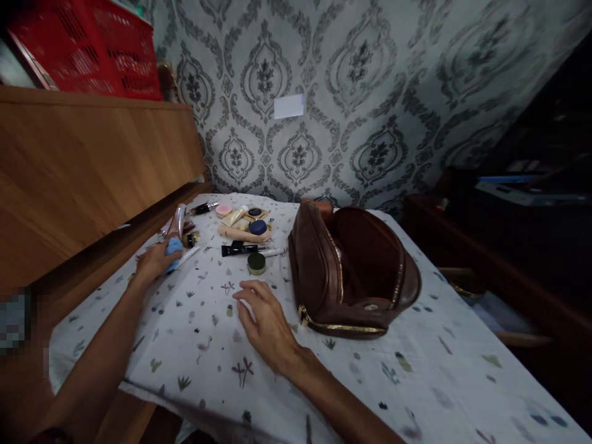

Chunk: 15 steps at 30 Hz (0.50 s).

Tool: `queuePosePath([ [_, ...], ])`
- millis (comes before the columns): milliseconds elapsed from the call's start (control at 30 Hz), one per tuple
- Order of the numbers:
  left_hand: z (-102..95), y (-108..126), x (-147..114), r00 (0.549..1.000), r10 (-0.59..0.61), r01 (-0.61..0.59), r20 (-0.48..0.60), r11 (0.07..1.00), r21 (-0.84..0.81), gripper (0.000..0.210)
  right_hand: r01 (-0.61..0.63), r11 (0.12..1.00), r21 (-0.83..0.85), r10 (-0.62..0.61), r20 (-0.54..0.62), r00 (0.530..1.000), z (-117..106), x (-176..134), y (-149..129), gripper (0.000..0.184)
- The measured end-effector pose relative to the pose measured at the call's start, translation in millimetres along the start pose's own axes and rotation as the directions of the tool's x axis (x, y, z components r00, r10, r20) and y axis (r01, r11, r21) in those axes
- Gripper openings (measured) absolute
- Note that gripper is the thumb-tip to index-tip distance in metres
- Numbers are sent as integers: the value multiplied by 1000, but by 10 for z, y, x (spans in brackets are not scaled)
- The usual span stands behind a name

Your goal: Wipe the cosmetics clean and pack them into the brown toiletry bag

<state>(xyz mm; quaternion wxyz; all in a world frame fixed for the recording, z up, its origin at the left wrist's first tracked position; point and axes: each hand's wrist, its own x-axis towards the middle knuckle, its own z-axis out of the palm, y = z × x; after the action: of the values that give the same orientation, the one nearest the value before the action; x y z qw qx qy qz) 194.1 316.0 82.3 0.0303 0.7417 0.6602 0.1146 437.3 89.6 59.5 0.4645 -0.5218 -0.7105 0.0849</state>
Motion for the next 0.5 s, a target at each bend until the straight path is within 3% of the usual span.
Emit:
queuePosePath([
  [100, 2, -33, -9, 991, -42, 29, -130, 994, -103, 41, -131, 980, 148, 122, 72, 990, 217, 75, 84, 21],
  [200, 1, 10, -25, 965, -58, -50, -256, 917, -396, 34, -253, 927, 276, 239, 83, 968, 362, 119, 168, 20],
  [267, 22, 130, -65, 975, -82, -90, -207, 704, -704, 33, -315, 891, 327, 311, 67, 948, 414, 118, 218, 20],
  [367, 112, 457, -220, 999, -42, 28, 21, 189, -982, 39, -394, 833, 387, 399, 73, 914, 443, 90, 270, 24],
  [433, 196, 727, -391, 992, 76, 96, 103, 90, -991, 43, -430, 783, 450, 433, 101, 896, 445, 74, 286, 31],
  [500, 276, 976, -591, 965, 210, 143, 156, 74, -987, 44, -434, 727, 532, 439, 126, 890, 437, 67, 290, 39],
])
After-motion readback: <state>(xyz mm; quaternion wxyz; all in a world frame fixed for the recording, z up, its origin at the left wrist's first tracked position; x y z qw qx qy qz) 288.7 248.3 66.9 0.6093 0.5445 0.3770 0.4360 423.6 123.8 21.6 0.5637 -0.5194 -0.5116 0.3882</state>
